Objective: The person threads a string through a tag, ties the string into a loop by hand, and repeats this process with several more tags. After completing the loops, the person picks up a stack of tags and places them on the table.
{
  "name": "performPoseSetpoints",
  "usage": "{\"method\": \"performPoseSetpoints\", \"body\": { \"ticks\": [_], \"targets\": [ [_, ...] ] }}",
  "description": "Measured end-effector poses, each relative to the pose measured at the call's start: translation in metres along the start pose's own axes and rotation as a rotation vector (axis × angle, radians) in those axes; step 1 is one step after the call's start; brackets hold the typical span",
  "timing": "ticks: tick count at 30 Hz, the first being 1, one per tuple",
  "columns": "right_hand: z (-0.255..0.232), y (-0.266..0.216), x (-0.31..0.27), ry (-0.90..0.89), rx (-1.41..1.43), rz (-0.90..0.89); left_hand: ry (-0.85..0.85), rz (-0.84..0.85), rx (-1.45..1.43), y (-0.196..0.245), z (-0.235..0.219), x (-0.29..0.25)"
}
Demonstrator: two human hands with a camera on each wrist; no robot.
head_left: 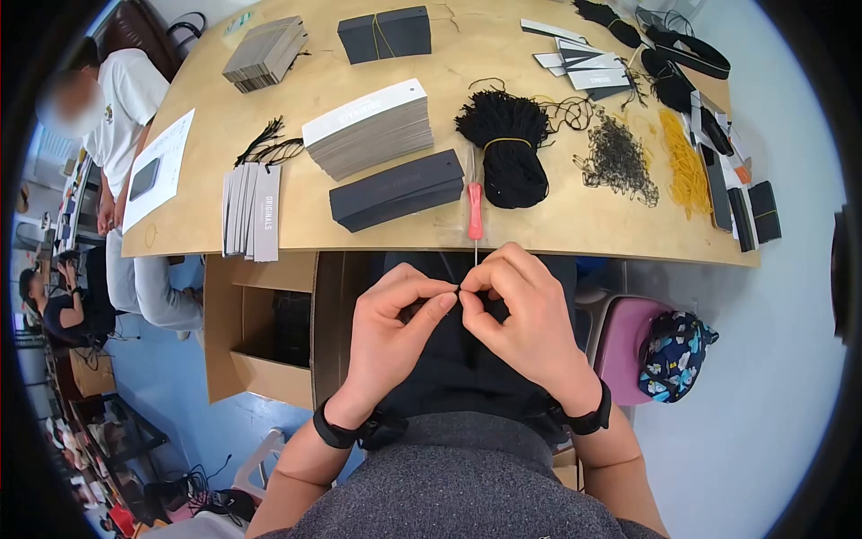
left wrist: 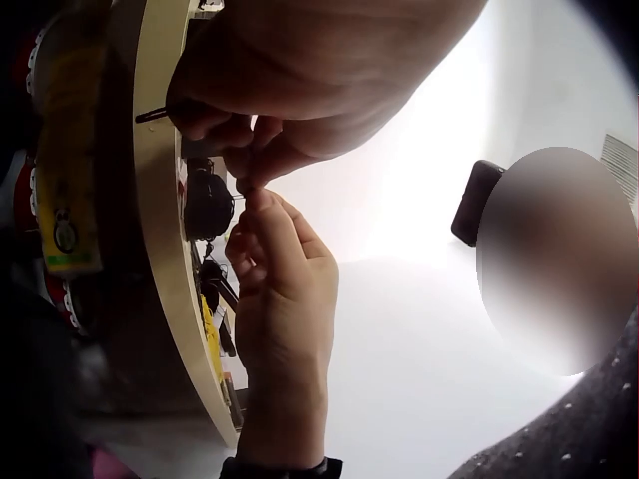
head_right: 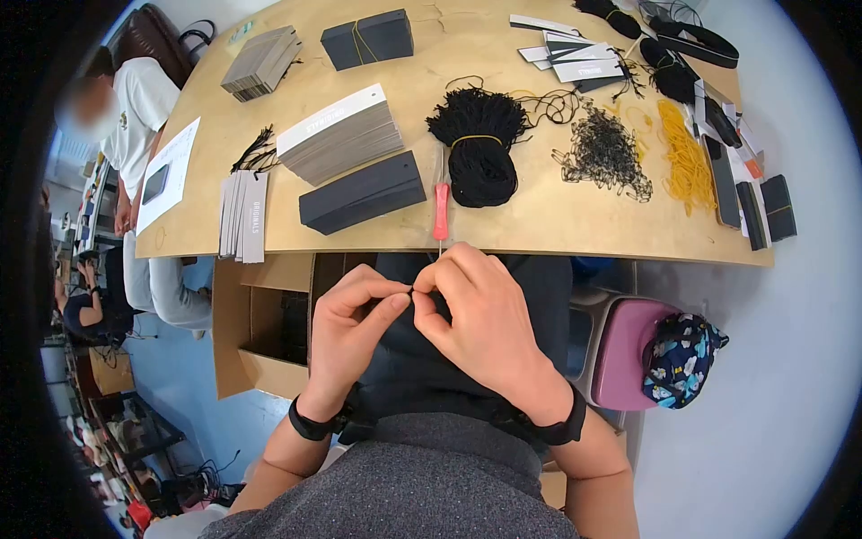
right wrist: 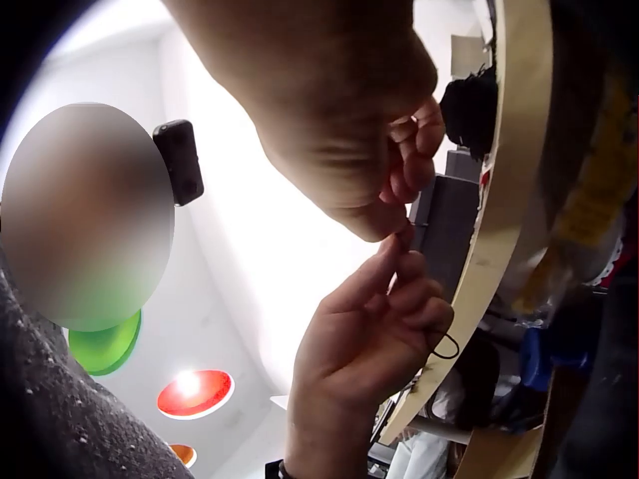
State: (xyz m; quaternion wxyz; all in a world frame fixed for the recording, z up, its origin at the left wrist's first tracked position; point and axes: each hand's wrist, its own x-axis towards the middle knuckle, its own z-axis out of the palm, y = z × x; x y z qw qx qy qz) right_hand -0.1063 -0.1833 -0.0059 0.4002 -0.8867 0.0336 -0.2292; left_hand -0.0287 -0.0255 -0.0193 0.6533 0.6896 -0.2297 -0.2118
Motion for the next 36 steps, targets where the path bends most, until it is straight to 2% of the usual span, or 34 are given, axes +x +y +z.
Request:
{"method": "performPoseSetpoints", "body": {
  "ticks": [3, 9, 14, 17, 24, 27, 30, 32, 34, 36],
  "targets": [
    [0.002, 0.002, 0.001, -0.026, -0.029, 0.055, -0.007, 0.011, 0.118, 0.001, 0.001, -0.001],
    [0.003, 0.0, 0.002, -0.048, 0.191, 0.186, -0.02, -0.098, -0.1, -0.002, 0.003, -0.002],
    [0.0, 0.008, 0.001, -0.079, 0.429, 0.243, -0.119, -0.245, -0.379, -0.001, 0.001, -0.003],
    [-0.004, 0.013, -0.001, -0.095, 0.586, 0.294, -0.129, -0.269, -0.415, 0.002, 0.0, -0.002],
    [-0.014, 0.013, -0.003, -0.123, 0.666, 0.383, -0.122, -0.277, -0.459, 0.004, -0.001, 0.0],
    [-0.017, 0.014, -0.006, -0.173, 0.702, 0.457, -0.077, -0.242, -0.413, 0.008, 0.001, 0.001],
    [-0.02, 0.021, -0.011, -0.094, 0.695, 0.441, -0.101, -0.23, -0.294, 0.013, -0.005, 0.004],
    [-0.032, 0.031, -0.017, -0.093, 0.692, 0.534, -0.116, -0.03, 0.199, 0.019, -0.015, 0.006],
    [-0.046, 0.039, -0.025, -0.095, 0.539, 0.537, -0.1, -0.016, 0.292, 0.021, -0.021, 0.006],
    [-0.059, 0.041, -0.03, -0.187, 0.299, 0.493, -0.099, 0.07, 0.372, 0.024, -0.02, 0.006]
  ]
}}
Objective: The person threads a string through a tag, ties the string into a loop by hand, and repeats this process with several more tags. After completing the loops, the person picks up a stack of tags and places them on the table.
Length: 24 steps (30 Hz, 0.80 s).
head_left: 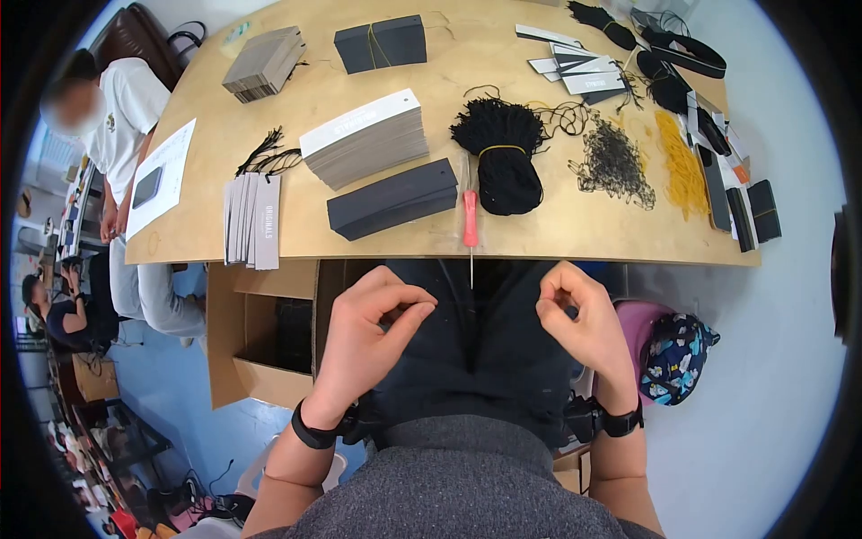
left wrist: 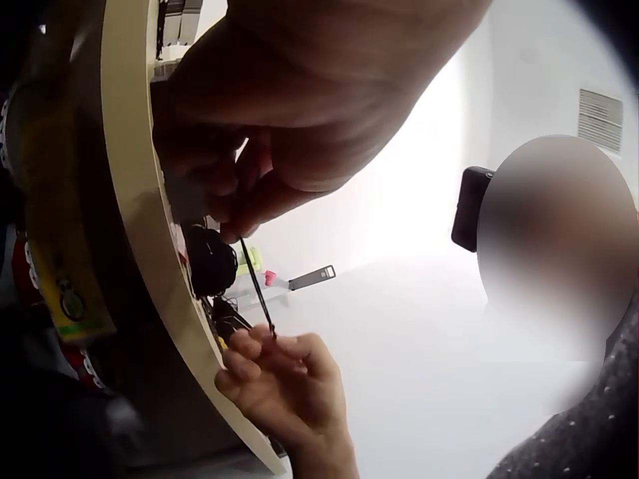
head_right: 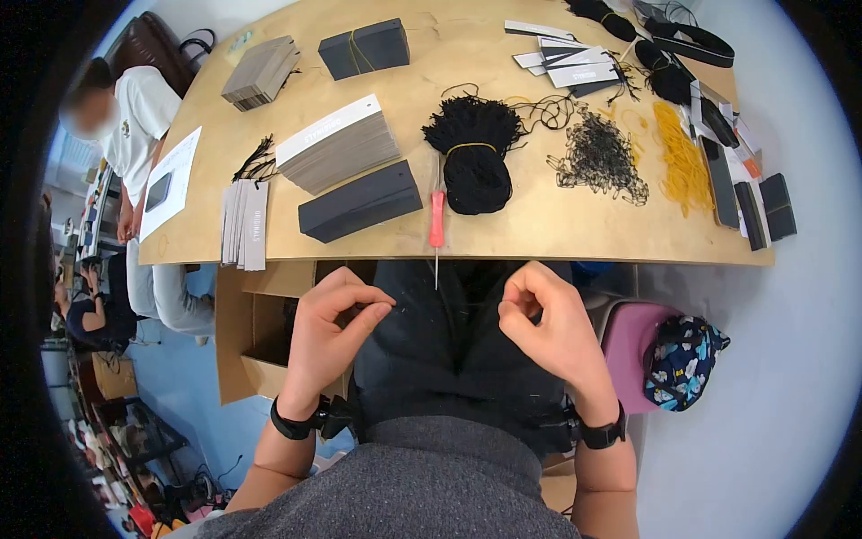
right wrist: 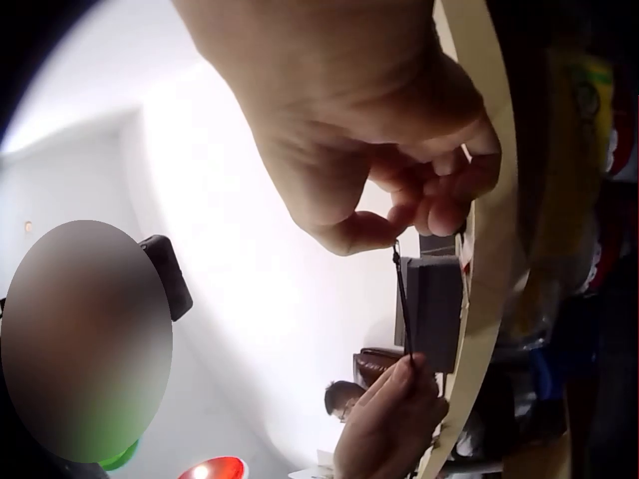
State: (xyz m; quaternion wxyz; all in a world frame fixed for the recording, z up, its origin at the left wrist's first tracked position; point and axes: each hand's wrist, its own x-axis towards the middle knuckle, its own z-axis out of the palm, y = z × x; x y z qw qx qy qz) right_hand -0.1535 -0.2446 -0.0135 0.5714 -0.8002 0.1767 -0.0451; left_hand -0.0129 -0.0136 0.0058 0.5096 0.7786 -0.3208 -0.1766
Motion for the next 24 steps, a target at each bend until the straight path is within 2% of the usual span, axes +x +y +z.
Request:
{"method": "performPoseSetpoints", "body": {
  "ticks": [1, 3, 4, 6, 7, 11, 12, 13, 14, 15, 19, 23, 24],
  "targets": [
    [0.002, -0.003, -0.001, -0.002, -0.001, -0.005, 0.005, 0.002, 0.001, 0.002, 0.002, 0.0],
    [0.012, -0.013, -0.003, 0.142, -0.034, -0.152, -0.013, 0.08, 0.021, 0.008, 0.01, 0.001],
    [0.015, -0.015, -0.004, 0.025, 0.043, -0.19, -0.013, 0.086, 0.022, 0.01, 0.013, 0.001],
    [0.032, -0.03, -0.004, -0.199, 0.5, -0.032, -0.034, 0.119, 0.012, 0.014, 0.018, 0.003],
    [0.037, -0.035, -0.002, -0.318, 0.518, -0.028, -0.034, 0.13, 0.005, 0.016, 0.018, 0.005],
    [0.048, -0.024, 0.005, -0.3, 0.528, 0.055, -0.074, 0.171, 0.008, 0.02, 0.013, 0.01],
    [0.047, -0.022, 0.004, -0.229, 0.5, 0.04, -0.062, 0.169, 0.013, 0.024, 0.008, 0.014],
    [0.046, -0.02, 0.004, -0.158, 0.472, 0.026, -0.045, 0.225, 0.058, 0.029, 0.003, 0.022],
    [0.045, -0.018, 0.003, -0.167, 0.471, 0.021, -0.032, 0.281, 0.103, 0.032, -0.002, 0.031],
    [0.043, -0.016, 0.003, -0.137, 0.48, 0.0, 0.046, 0.383, 0.213, 0.03, -0.01, 0.045],
    [0.037, -0.015, -0.003, -0.113, 0.44, 0.024, 0.336, 0.521, 0.686, 0.018, -0.043, 0.117],
    [0.036, -0.013, -0.012, -0.079, 0.402, 0.022, 0.301, 0.418, 0.786, -0.005, -0.064, 0.16],
    [0.036, -0.012, -0.014, -0.065, 0.383, 0.007, 0.218, 0.26, 0.692, -0.002, -0.067, 0.163]
  ]
}}
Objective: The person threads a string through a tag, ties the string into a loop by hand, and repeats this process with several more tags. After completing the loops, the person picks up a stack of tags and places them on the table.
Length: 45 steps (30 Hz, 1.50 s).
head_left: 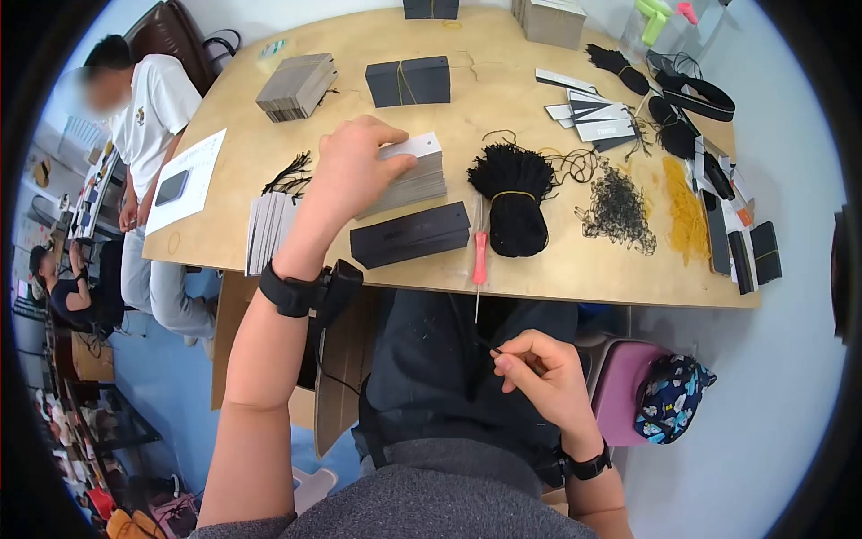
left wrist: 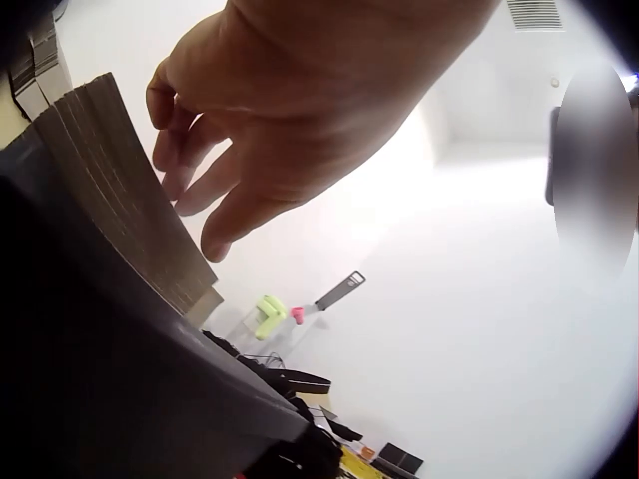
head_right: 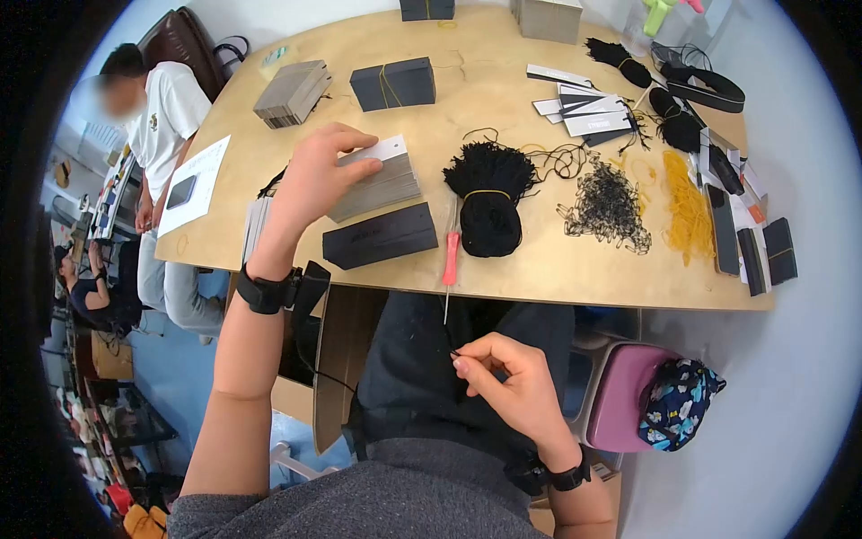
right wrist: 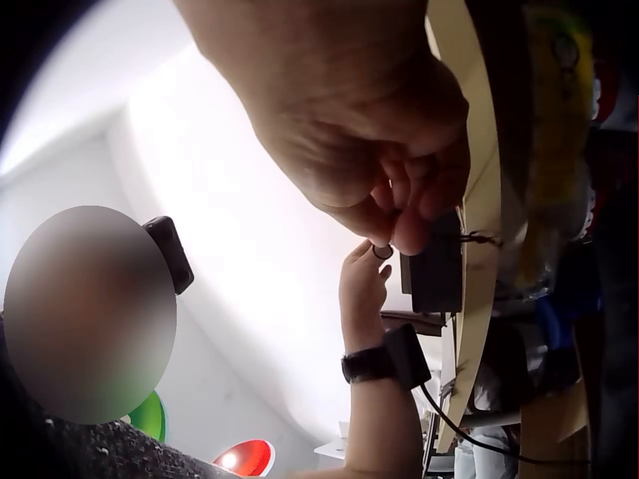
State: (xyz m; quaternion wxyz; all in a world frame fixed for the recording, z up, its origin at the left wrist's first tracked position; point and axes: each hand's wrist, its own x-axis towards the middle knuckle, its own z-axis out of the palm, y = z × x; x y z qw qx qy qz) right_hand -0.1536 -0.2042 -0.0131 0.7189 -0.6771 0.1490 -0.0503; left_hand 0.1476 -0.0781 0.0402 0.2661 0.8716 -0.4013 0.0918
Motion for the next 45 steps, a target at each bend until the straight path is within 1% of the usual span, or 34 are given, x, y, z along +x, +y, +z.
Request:
{"method": "performPoseSetpoints", "body": {
  "ticks": [1, 2, 4, 5, 7, 8, 10, 14, 21, 23, 24, 26, 27, 29, 30, 32, 33, 35, 36, 38, 42, 43, 45],
  "targets": [
    [0.0, 0.0, -0.002, 0.006, 0.007, 0.006, -0.123, -0.13, -0.094, 0.001, -0.002, 0.002],
    [-0.001, 0.002, -0.003, 0.011, 0.009, 0.008, -0.128, -0.128, -0.096, 0.004, -0.004, 0.001],
    [-0.001, 0.005, -0.004, 0.012, 0.019, 0.009, 0.027, -0.053, -0.092, 0.011, -0.01, -0.009],
    [-0.002, 0.006, -0.004, 0.011, 0.021, 0.011, 0.025, -0.055, -0.091, 0.017, -0.015, -0.017],
    [-0.003, 0.006, -0.004, -0.001, -0.016, 0.027, 0.099, 0.126, 0.057, 0.031, -0.022, -0.034],
    [-0.002, 0.006, -0.003, -0.001, -0.013, 0.028, 0.097, 0.126, 0.058, 0.035, -0.021, -0.041],
    [0.0, 0.007, -0.002, -0.007, 0.024, 0.028, -0.063, 0.132, -0.053, 0.04, -0.016, -0.051],
    [0.002, 0.003, 0.0, -0.012, 0.0, 0.025, -0.106, 0.126, -0.112, 0.03, 0.007, -0.055],
    [0.004, 0.007, -0.004, -0.01, -0.021, -0.002, -0.079, 0.189, -0.07, 0.032, 0.012, -0.052],
    [0.004, 0.007, -0.005, -0.005, -0.024, -0.006, 0.003, 0.221, -0.026, 0.034, 0.011, -0.051],
    [0.004, 0.007, -0.006, -0.01, -0.041, -0.003, 0.001, 0.222, -0.028, 0.038, 0.008, -0.052],
    [0.004, 0.008, -0.007, -0.01, -0.055, 0.009, 0.154, 0.253, -0.055, 0.049, -0.004, -0.058],
    [0.003, 0.01, -0.008, 0.003, -0.042, 0.007, 0.147, 0.249, -0.059, 0.055, -0.008, -0.065],
    [0.001, 0.012, -0.008, 0.013, -0.028, 0.009, 0.063, 0.189, -0.203, 0.066, -0.012, -0.084],
    [-0.001, 0.012, -0.008, 0.022, -0.025, 0.01, 0.014, 0.193, -0.243, 0.066, -0.006, -0.096],
    [-0.003, 0.012, -0.007, 0.035, -0.021, 0.014, -0.105, 0.151, -0.353, 0.067, 0.009, -0.121],
    [-0.004, 0.012, -0.007, 0.039, -0.019, 0.017, -0.109, 0.151, -0.356, 0.065, 0.018, -0.132],
    [-0.005, 0.012, -0.006, 0.045, -0.019, 0.025, -0.171, 0.102, -0.459, 0.061, 0.033, -0.151],
    [-0.005, 0.012, -0.006, 0.04, -0.024, 0.028, -0.174, 0.102, -0.463, 0.061, 0.037, -0.158],
    [-0.004, 0.012, -0.006, 0.034, -0.029, 0.034, -0.178, 0.007, -0.531, 0.062, 0.044, -0.168],
    [0.002, 0.014, -0.002, 0.031, -0.016, 0.049, -0.086, -0.064, -0.591, 0.062, 0.06, -0.175],
    [0.004, 0.016, -0.001, 0.046, -0.009, 0.058, -0.085, -0.067, -0.592, 0.062, 0.062, -0.175],
    [0.01, 0.018, 0.003, 0.071, -0.015, 0.083, -0.019, -0.002, -0.532, 0.061, 0.068, -0.174]
  ]
}}
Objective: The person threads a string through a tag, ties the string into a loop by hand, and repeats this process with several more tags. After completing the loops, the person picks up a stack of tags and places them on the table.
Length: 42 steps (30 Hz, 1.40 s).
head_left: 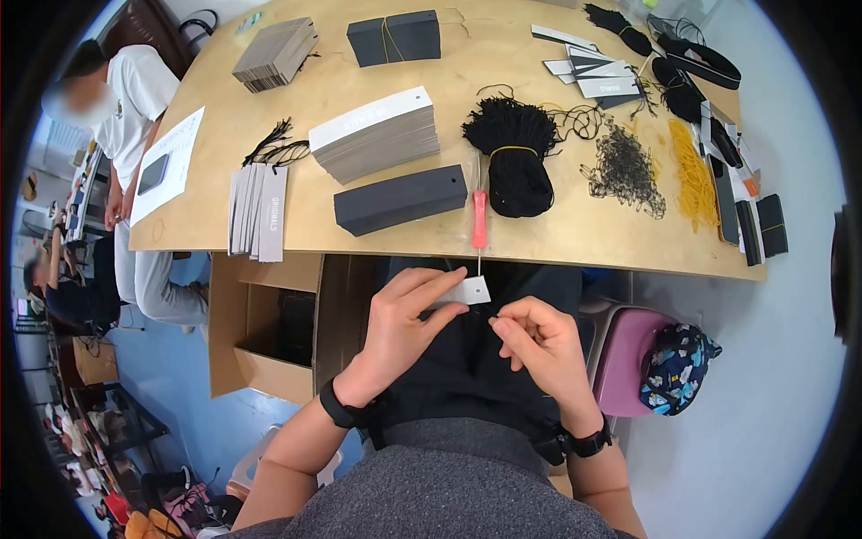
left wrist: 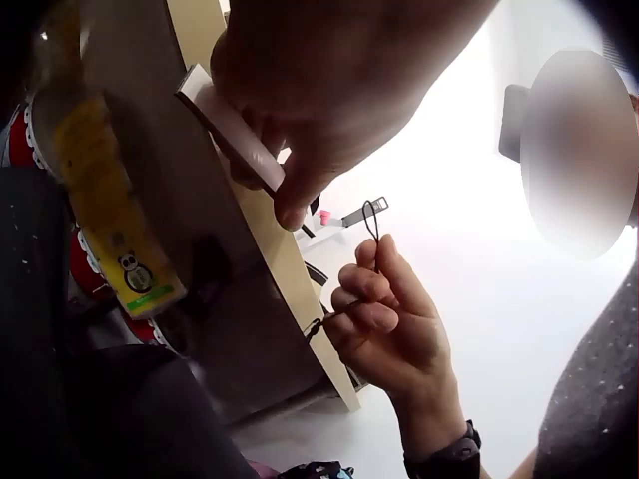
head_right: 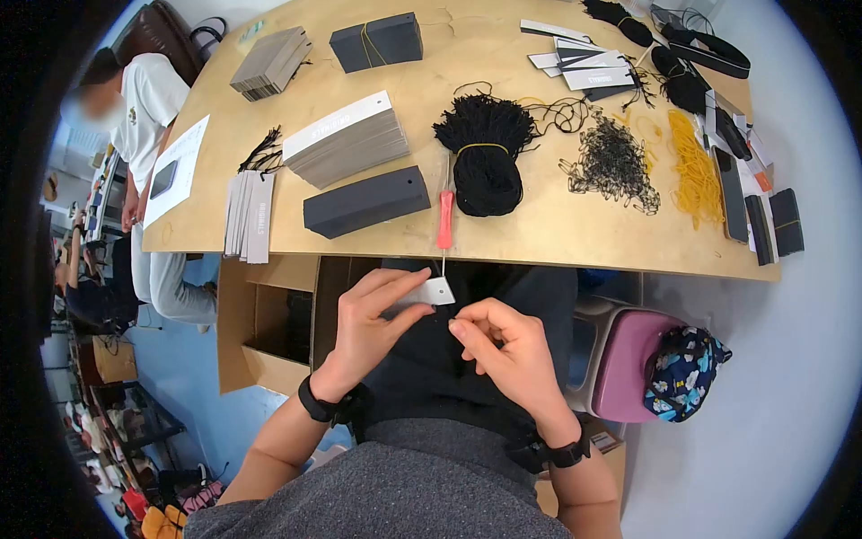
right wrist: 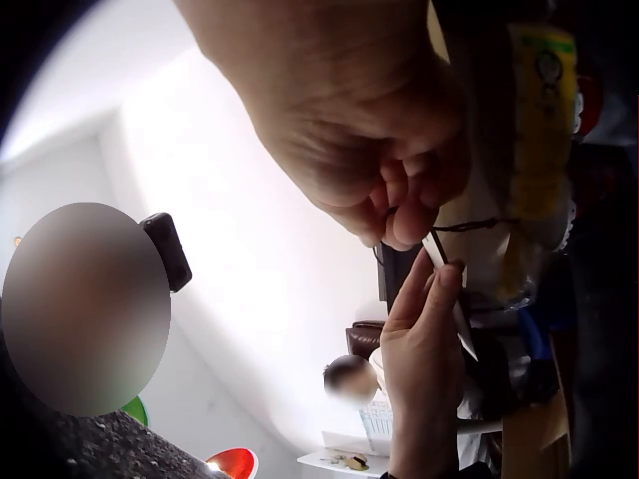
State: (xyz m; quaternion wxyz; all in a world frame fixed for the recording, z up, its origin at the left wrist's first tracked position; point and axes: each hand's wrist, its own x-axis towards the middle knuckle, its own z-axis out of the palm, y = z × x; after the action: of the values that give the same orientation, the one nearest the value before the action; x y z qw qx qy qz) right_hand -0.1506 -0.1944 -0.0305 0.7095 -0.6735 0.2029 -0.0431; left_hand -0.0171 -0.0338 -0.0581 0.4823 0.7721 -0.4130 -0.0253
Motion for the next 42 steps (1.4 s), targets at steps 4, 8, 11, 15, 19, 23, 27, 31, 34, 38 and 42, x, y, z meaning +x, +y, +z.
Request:
{"method": "performPoseSetpoints", "body": {
  "ticks": [4, 8, 11, 15, 19, 23, 27, 31, 34, 38, 42],
  "targets": [
    [0.007, 0.002, 0.008, 0.052, -0.017, 0.069, 0.012, -0.004, 0.055, 0.0, 0.006, -0.007],
    [0.01, 0.009, 0.013, 0.077, -0.031, 0.081, 0.051, -0.056, 0.044, -0.001, 0.013, -0.005],
    [0.011, 0.009, 0.013, 0.071, -0.04, 0.082, 0.001, -0.021, 0.032, -0.013, 0.018, 0.002],
    [0.013, 0.008, 0.014, 0.062, -0.032, 0.07, -0.279, -0.37, -0.277, -0.016, 0.012, 0.014],
    [0.013, 0.012, 0.02, 0.065, -0.088, 0.057, -0.395, -0.414, -0.422, -0.033, 0.011, 0.018],
    [0.009, 0.023, 0.026, 0.091, -0.145, 0.058, -0.271, -0.289, -0.482, -0.028, 0.013, 0.016],
    [0.001, 0.033, 0.018, -0.016, -0.02, 0.184, -0.327, -0.389, -0.63, -0.03, 0.004, 0.005],
    [-0.001, 0.035, 0.007, -0.23, 0.15, 0.237, -0.311, -0.025, -0.464, -0.026, -0.003, 0.002],
    [-0.001, 0.026, 0.004, -0.32, 0.14, 0.248, -0.398, -0.132, -0.51, -0.016, -0.012, -0.004],
    [0.002, 0.01, 0.004, -0.38, 0.006, 0.193, -0.363, -0.253, -0.506, -0.004, -0.021, -0.008],
    [0.002, 0.0, 0.006, -0.12, -0.012, 0.027, -0.32, -0.237, -0.402, 0.002, -0.029, -0.003]
  ]
}}
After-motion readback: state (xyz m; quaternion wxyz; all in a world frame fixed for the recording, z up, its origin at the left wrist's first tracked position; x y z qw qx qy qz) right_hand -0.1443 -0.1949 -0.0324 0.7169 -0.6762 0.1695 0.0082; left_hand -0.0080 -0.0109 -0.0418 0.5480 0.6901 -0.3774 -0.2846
